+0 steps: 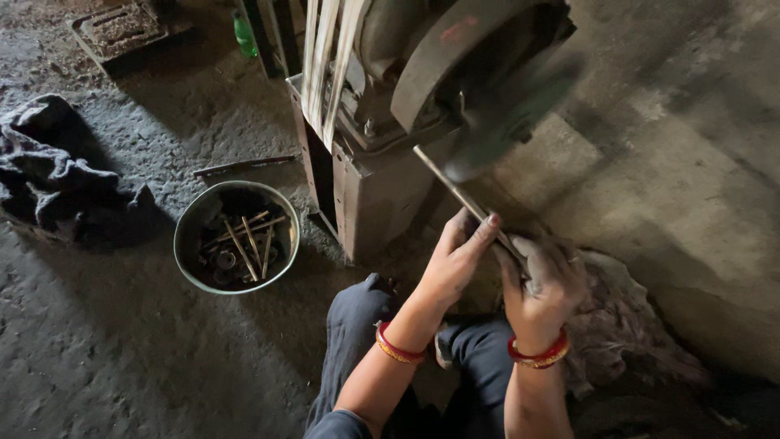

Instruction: The person sits on the floor and uses a bench grinder to smooth and shape a metal rod. They hold the rod with both hands, pressing it against the spinning wheel and rotating it to grind different sections. A metal bowl containing other rods is visible nearby.

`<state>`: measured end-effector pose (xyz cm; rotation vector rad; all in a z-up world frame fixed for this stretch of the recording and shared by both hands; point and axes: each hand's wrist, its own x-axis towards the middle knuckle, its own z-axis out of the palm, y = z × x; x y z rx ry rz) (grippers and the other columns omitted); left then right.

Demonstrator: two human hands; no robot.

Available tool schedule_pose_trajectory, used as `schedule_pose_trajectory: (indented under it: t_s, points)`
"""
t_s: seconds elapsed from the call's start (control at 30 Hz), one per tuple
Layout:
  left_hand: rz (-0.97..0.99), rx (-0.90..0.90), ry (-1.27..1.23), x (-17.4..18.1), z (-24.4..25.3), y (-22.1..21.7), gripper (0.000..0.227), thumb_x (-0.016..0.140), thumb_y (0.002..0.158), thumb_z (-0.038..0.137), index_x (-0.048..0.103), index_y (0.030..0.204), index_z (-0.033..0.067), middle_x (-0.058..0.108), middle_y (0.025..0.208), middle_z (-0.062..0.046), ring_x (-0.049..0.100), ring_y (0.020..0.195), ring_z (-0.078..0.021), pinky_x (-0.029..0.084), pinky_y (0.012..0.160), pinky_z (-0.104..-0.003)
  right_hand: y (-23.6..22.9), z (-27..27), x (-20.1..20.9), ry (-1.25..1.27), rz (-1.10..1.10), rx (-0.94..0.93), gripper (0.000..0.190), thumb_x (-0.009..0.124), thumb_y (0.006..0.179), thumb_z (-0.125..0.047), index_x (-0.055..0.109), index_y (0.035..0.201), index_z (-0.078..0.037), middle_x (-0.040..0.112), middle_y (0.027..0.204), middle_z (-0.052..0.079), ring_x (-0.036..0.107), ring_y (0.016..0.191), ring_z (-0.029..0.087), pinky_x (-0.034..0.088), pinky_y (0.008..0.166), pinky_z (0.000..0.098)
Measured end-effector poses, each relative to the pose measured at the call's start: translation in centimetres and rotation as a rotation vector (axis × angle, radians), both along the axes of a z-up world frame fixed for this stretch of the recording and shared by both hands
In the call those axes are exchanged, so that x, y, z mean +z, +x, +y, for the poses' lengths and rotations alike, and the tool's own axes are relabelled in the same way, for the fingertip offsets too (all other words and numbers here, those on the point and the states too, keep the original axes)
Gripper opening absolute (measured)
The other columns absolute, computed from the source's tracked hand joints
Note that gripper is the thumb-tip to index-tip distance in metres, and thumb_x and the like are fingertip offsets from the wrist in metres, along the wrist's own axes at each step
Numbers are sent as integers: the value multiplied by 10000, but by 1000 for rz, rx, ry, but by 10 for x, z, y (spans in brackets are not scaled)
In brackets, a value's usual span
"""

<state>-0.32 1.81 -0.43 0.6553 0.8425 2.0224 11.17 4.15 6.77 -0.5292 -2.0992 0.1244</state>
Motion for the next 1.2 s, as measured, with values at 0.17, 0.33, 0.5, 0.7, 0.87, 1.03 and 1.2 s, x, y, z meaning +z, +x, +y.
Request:
schedule_pose_trajectory:
  t_s: [0.17,0.33,0.5,0.7,0.87,1.03,1.2]
  points:
    - [89,17,3,9,-7,-4,414,643,1055,271,601,1340,-26,654,1233,-29,554,1164,-102,449,1036,-263,2,1,-1,-60,21,38,167,755,891,-100,703,1043,-54,727,1016,126,693,946,355,517,882,454]
    - [475,-185,-33,25,-51,-44,366,644,1062,229,622,1316,-33,678,1149,-25,585,1062,-92,503,924,-263,10,-2,-5,100,133,48,190,841,905,-75,706,1034,-42,725,971,101,708,892,316,518,810,426]
    - [231,320,-218,36,-73,-103,251,670,1006,171,696,1140,-40,717,964,-36,659,870,-130,551,766,-274,10,4,-9,84,203,95,220,870,896,-63,724,1055,-22,707,956,99,698,873,295,549,790,391]
    - [414,201,-1,52,-53,-146,245,710,998,81,701,1187,-74,724,1020,-57,643,939,-131,533,867,-274,7,11,-1,24,206,116,242,878,843,-68,735,1033,-20,717,921,106,689,765,265,526,685,355]
    - [446,245,4,48,-44,-165,213,755,945,-8,711,1137,-91,732,990,-78,656,910,-144,537,845,-276,6,12,14,-322,240,206,263,860,843,-99,721,1049,-15,729,927,98,707,657,172,510,550,256]
    - [266,169,73,32,-32,-166,201,768,900,4,719,1083,-64,747,929,-105,713,827,-188,609,793,-320,15,23,24,-82,90,171,251,884,827,-113,739,1019,-41,743,889,80,703,706,170,530,616,283]
    - [243,165,101,22,-21,-160,180,777,921,23,731,1067,-72,757,895,-112,713,769,-186,587,744,-305,20,22,14,-4,72,115,281,917,770,-118,768,996,-43,715,818,103,676,678,220,513,612,337]
